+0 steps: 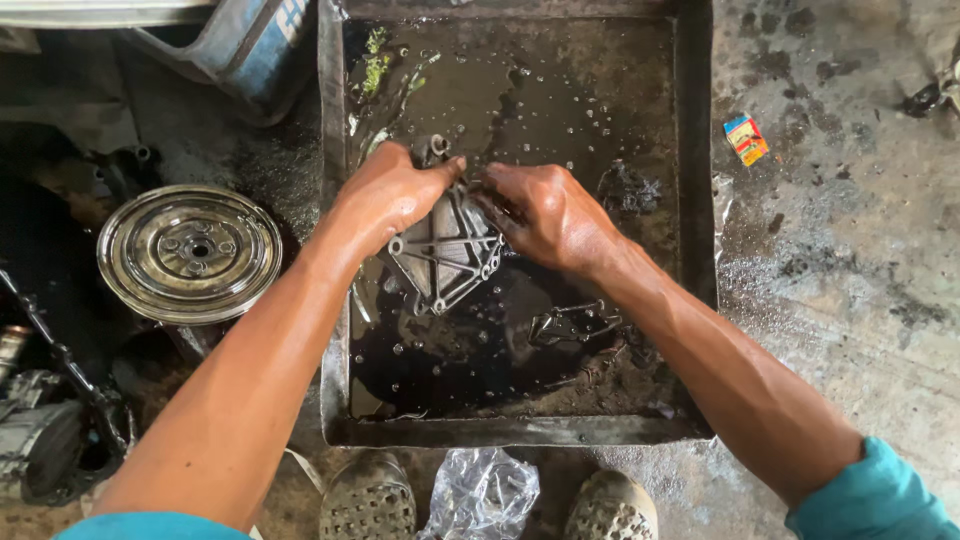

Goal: The person scrubs a metal component with a wire brush in a tray filled with dark liquid. The person holds the part with one hand and scrubs it with the other, repeatedly dipping it into the liquid to clean off grime.

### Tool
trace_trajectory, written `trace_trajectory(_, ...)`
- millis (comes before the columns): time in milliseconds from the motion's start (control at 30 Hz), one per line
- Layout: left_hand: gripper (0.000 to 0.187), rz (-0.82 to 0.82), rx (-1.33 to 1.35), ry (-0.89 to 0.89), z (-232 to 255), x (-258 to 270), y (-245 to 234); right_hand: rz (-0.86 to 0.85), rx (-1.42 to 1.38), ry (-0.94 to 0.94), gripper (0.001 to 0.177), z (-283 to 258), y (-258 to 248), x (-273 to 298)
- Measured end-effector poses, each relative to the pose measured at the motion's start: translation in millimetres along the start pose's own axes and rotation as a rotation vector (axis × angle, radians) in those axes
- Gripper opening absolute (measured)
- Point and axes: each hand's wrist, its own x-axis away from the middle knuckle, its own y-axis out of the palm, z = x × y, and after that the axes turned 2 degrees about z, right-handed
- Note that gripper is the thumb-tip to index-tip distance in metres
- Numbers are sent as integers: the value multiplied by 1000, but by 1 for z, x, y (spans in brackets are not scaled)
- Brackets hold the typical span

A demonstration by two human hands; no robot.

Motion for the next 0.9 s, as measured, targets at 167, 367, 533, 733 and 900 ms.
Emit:
trace_trajectory(167, 59, 34, -11, 99, 2, 6, -6, 150, -1, -251, 27, 0, 2, -4)
trace_trajectory(367, 61, -4, -8, 36, -6, 5, -4, 98, -32, -71, 7, -12, 20, 18)
trace_trajectory(533, 56, 74, -4, 238, -7, -3, 3, 182, -14, -121, 11, -1, 18, 12)
trace_trajectory(733, 61, 28, -56, 77, 2, 12, 3, 91, -22, -20, 12, -7, 15, 24)
trace_trajectory(900, 51, 59, -9, 62, 2, 10, 3, 68, 6, -14, 12, -13, 14, 28)
